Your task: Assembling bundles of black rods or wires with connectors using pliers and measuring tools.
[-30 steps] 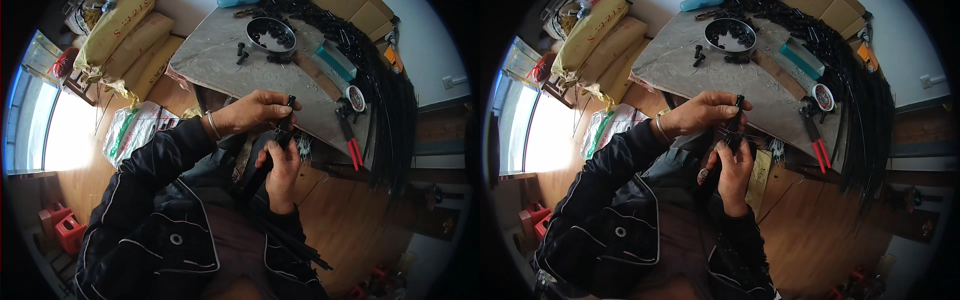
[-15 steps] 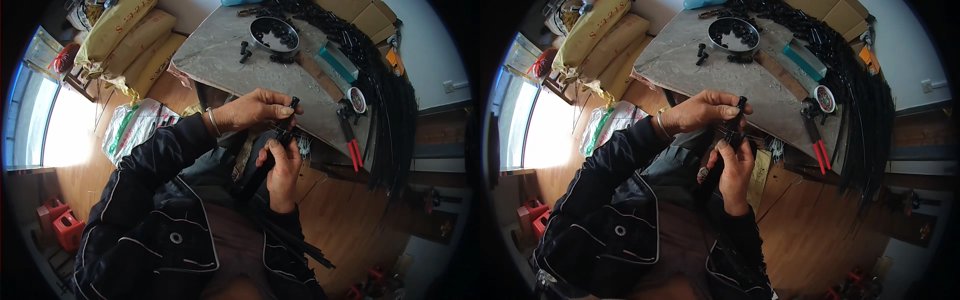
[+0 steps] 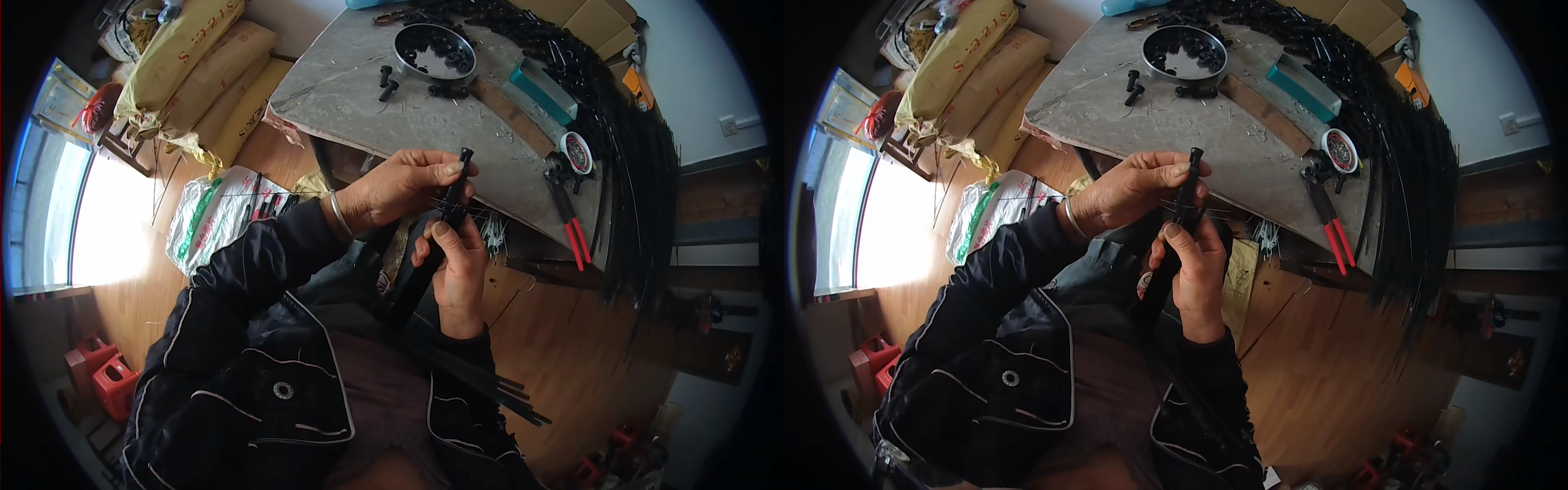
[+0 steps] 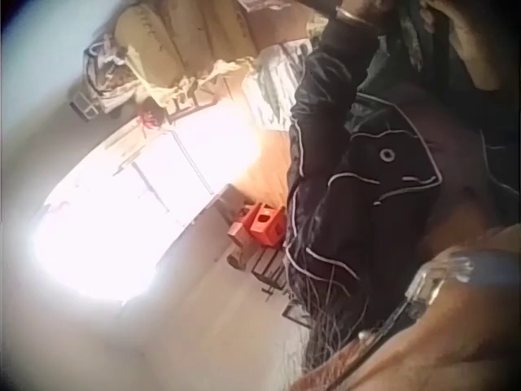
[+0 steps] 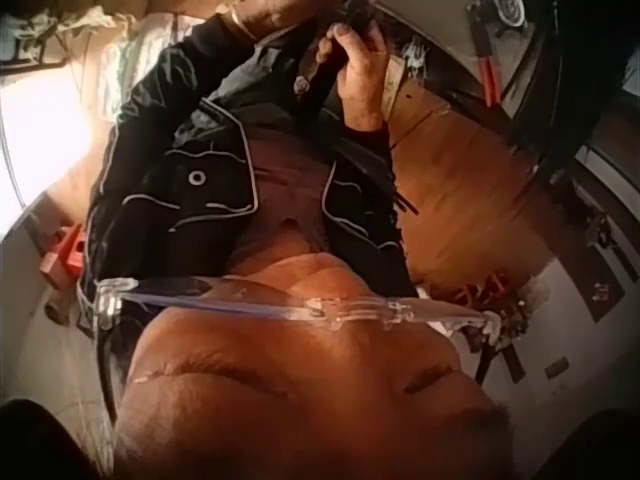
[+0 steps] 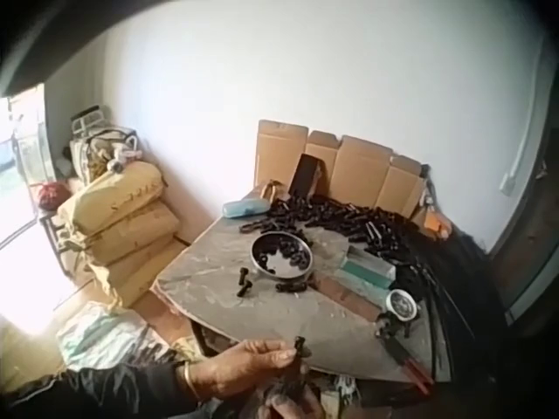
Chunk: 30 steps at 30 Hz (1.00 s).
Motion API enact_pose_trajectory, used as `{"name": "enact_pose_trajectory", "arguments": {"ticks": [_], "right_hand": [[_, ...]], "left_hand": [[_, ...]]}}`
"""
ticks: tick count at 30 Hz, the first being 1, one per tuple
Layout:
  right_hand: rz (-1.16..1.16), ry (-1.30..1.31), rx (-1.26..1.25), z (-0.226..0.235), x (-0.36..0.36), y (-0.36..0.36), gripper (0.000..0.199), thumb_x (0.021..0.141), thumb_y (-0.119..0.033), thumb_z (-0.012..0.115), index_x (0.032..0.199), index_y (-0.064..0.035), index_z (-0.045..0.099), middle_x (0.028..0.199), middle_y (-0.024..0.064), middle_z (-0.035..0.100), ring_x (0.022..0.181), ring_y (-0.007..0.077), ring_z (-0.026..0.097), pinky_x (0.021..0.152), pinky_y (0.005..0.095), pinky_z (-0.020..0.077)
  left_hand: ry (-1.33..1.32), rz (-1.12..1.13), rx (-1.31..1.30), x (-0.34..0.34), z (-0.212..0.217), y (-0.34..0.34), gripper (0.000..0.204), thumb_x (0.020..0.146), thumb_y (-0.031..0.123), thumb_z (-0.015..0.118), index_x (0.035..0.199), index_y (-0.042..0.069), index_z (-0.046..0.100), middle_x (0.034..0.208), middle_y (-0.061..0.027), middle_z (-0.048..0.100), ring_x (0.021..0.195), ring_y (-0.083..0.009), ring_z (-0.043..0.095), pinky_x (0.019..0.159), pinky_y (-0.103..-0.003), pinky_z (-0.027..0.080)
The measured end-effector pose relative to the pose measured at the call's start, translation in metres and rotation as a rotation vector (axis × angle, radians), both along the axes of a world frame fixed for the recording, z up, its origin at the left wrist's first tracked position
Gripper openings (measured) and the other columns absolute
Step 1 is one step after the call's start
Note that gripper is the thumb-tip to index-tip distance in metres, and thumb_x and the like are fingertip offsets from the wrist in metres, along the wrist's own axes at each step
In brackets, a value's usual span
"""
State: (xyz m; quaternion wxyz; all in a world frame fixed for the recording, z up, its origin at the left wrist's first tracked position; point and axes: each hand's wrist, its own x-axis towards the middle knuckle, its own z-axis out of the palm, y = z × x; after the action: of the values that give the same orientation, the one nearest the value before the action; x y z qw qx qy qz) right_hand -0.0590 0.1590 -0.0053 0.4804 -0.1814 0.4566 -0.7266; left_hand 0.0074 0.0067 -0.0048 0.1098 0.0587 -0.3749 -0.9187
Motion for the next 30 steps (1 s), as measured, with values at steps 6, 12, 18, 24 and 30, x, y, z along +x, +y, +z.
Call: {"name": "enact_pose_trajectory", "arguments": {"ticks": [6,12,18,24,30], "right_hand": [[-0.059,0.002,-0.009,-0.009,-0.003,0.001,0.015,0.089,-0.013,0.064,0.096,-0.0020,0.058,0.079,0.0054,0.057,0.063,0.0159,0.056,0.054,0.0290,0.0456],[-0.122,0.259,-0.020,-0.012,-0.007,0.005,0.026,0.089,-0.021,0.068,0.103,-0.0003,0.061,0.082,0.0031,0.063,0.070,0.0123,0.060,0.064,0.0246,0.0482],[0.050,0.670,0.117,-0.001,-0.037,0.014,0.024,0.084,-0.020,0.074,0.097,-0.0011,0.067,0.077,0.0030,0.067,0.073,0.0083,0.060,0.067,0.0275,0.0478],[0.185,0.262,0.076,-0.017,-0.046,0.018,0.025,0.080,-0.021,0.078,0.094,-0.0025,0.068,0.082,-0.0027,0.064,0.078,0.0059,0.056,0.072,0.0235,0.0452],[0.320,-0.088,-0.025,-0.047,-0.055,0.018,0.036,0.075,-0.028,0.082,0.096,-0.0024,0.068,0.084,-0.0017,0.064,0.078,0.0073,0.058,0.073,0.0228,0.0451]], "left_hand": [[-0.092,0.097,-0.246,0.015,0.012,0.007,0.039,0.096,0.025,0.058,0.124,-0.001,0.052,0.110,-0.0085,0.062,0.094,-0.0147,0.061,0.088,-0.031,0.049],[-0.240,0.161,-0.398,0.015,0.008,0.028,0.037,0.084,0.002,0.070,0.118,-0.001,0.056,0.106,-0.0060,0.062,0.097,-0.0132,0.059,0.086,-0.027,0.048],[-0.227,0.235,-0.338,0.016,0.010,0.043,0.030,0.085,0.001,0.068,0.114,0.000,0.058,0.098,-0.0026,0.064,0.088,-0.0099,0.060,0.079,-0.023,0.050],[-0.210,0.251,-0.342,0.014,0.005,0.046,0.029,0.087,0.002,0.066,0.115,0.002,0.061,0.099,-0.0029,0.066,0.091,-0.0091,0.061,0.085,-0.024,0.049],[-0.075,0.058,-0.143,0.006,-0.006,0.042,0.030,0.086,0.006,0.069,0.116,0.004,0.063,0.104,-0.0007,0.066,0.095,-0.0114,0.060,0.091,-0.028,0.046]]}}
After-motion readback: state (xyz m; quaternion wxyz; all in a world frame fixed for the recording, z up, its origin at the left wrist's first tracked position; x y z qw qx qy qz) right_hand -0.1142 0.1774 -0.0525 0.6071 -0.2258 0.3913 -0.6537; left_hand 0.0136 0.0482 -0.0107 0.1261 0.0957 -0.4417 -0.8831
